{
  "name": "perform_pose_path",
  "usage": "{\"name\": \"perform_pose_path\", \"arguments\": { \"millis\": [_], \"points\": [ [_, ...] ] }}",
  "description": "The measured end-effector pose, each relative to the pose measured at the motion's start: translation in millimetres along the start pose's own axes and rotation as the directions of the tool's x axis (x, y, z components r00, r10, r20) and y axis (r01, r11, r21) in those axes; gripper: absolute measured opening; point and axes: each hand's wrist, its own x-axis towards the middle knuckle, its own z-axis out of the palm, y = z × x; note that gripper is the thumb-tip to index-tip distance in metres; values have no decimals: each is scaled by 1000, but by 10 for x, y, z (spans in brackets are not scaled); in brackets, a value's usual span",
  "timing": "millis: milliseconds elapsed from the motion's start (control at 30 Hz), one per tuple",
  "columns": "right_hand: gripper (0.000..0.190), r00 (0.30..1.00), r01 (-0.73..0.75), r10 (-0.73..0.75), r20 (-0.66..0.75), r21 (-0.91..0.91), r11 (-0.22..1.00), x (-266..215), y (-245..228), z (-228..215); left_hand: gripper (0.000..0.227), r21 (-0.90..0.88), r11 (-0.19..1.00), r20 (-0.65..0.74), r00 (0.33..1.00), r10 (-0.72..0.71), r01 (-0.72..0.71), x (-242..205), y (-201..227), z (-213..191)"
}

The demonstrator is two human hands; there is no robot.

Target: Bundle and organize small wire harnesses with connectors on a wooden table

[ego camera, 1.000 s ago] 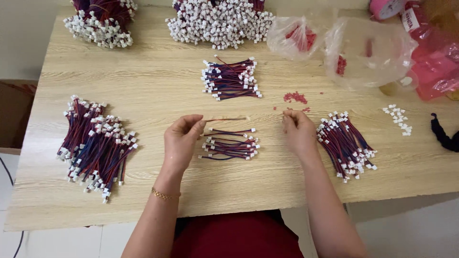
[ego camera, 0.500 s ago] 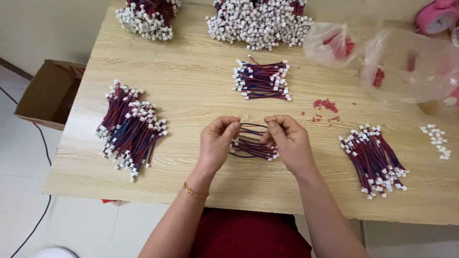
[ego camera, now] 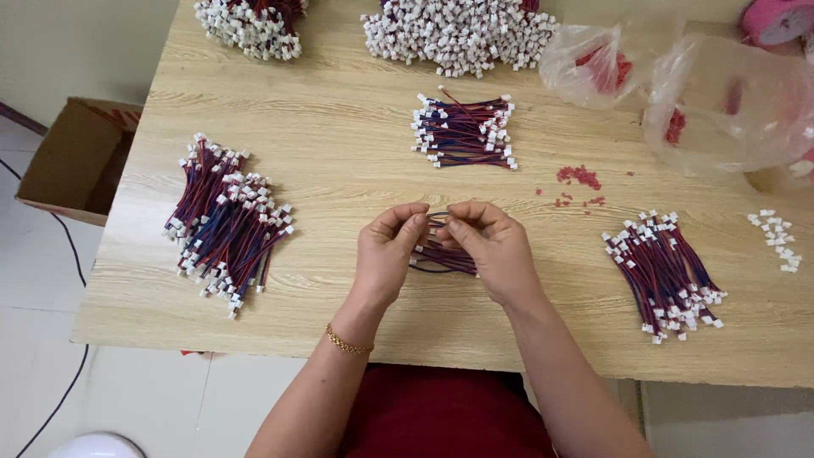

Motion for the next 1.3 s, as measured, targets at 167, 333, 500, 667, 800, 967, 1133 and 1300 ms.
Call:
{"name": "perform_pose_path", "arguments": {
  "millis": [167,333,500,667,800,967,1133,1300],
  "points": [
    [18,999,49,-49,-7,-18,999,-66,-99,36,19,-42,999,-7,1000,-20,19,-51,73,6],
    [15,994,111,-111,3,-115,987,-90,-135,28,25,-39,999,-1,1000,4,-4,-37,7,-26],
    [20,997,65,-59,44,-145,987,-139,-225,77,26,-41,999,4,1000,-2,2,-69,84,7],
    [18,996,91,-87,31,-199,976,-137,-197,61,27,-49,999,2,1000,-5,5,-41,0,-34],
    [14,876,472,-442,192,-533,702,-132,-442,106,28,-38,999,16,1000,-8,8,-57,44,-36],
    [12,754,616,-566,332,-658,434,-98,-453,95,30,-78,997,52,999,-16,20,-113,122,-11],
    [12,812,564,-492,315,-640,521,-104,-419,99,31,-97,995,97,995,-17,26,-136,184,-13],
    [16,930,366,-324,176,-530,765,-111,-306,47,32,-115,992,165,986,-32,51,-108,153,-61]
  ]
}}
